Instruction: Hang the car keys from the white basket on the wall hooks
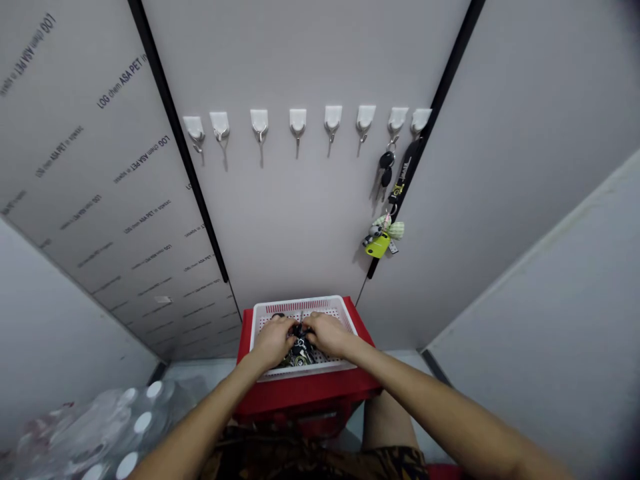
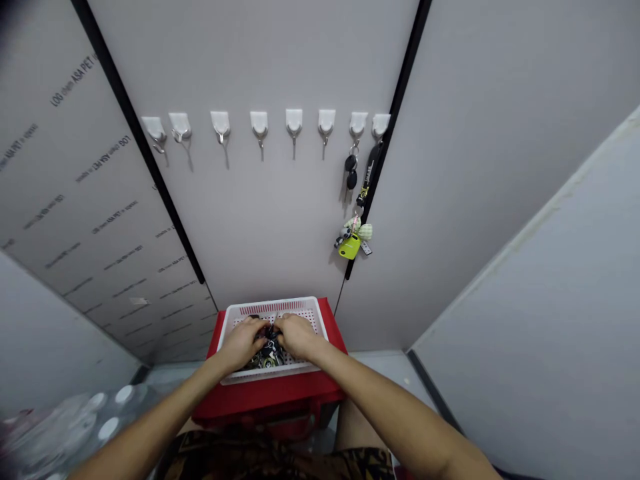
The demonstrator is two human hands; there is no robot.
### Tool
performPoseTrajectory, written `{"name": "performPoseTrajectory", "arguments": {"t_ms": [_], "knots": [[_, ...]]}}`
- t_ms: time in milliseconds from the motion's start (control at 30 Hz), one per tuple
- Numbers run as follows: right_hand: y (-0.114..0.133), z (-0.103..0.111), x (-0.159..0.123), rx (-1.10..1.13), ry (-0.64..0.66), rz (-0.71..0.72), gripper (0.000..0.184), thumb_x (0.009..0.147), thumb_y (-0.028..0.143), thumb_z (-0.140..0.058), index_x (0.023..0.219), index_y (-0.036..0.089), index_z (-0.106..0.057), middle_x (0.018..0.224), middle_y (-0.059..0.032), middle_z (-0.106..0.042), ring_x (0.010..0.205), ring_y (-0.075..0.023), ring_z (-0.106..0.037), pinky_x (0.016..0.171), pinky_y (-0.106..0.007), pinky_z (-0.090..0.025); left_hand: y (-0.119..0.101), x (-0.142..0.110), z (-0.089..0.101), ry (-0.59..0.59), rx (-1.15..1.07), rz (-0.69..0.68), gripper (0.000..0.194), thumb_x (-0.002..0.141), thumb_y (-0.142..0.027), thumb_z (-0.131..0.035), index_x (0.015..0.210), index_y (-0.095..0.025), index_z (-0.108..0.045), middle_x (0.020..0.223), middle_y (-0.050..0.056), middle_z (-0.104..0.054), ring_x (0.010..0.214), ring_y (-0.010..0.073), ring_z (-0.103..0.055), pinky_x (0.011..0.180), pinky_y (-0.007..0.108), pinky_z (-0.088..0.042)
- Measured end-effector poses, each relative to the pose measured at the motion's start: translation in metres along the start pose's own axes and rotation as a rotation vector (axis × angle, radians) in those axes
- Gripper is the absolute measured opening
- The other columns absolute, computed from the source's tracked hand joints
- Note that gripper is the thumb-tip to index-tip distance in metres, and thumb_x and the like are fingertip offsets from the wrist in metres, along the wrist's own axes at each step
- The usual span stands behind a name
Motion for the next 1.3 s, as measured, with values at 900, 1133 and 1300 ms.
{"name": "performPoseTrajectory", "arguments": {"t_ms": [900, 1133, 1300], "knots": [[0.0, 0.085, -0.022, 0.537, -0.51, 0.114, 0.034, 0.063, 0.021, -0.047, 0.097, 0.018, -0.043, 0.094, -0.0044, -0.048, 0.081, -0.0118, -0.044, 0.072, -0.025, -0.033, -0.057, 0.031, 0.082, -0.006, -0.625, -0.106, 0.02, 0.067, -0.023, -0.033, 0.071, -0.013, -0.05, 0.052, -0.003, -0.044, 0.05, 0.0074, -0.038, 0.049, 0.018, -0.032], [-0.003, 0.089, -0.017, 0.504, -0.405, 0.088, 0.02, 0.072, 0.025, -0.033, 0.071, 0.015, -0.05, 0.06, 0.0009, -0.049, 0.055, -0.0087, -0.042, 0.052, -0.02, -0.032, -0.072, 0.039, 0.105, -0.045, -0.441, -0.16, 0.023, 0.064, -0.016, -0.035, 0.081, -0.016, -0.05, 0.064, -0.001, -0.054, 0.055, 0.0089, -0.046, 0.054, 0.02, -0.036], [-0.01, 0.112, -0.012, 0.521, -0.575, 0.02, 0.026, 0.073, 0.03, -0.029, 0.057, 0.016, -0.043, 0.05, 0.0027, -0.038, 0.048, -0.0077, -0.034, 0.046, -0.019, -0.028, -0.092, 0.063, 0.126, -0.309, -0.431, -0.137, 0.016, 0.06, -0.015, -0.044, 0.074, -0.015, -0.05, 0.058, -0.002, -0.052, 0.054, 0.0083, -0.046, 0.054, 0.019, -0.037]]}}
Point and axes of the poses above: each hand's wrist, its own x-axis towards the middle knuckle, its own z-axis out of the back of the hand, y = z × x, the point moved 1 cm from there along x, towards the middle knuckle
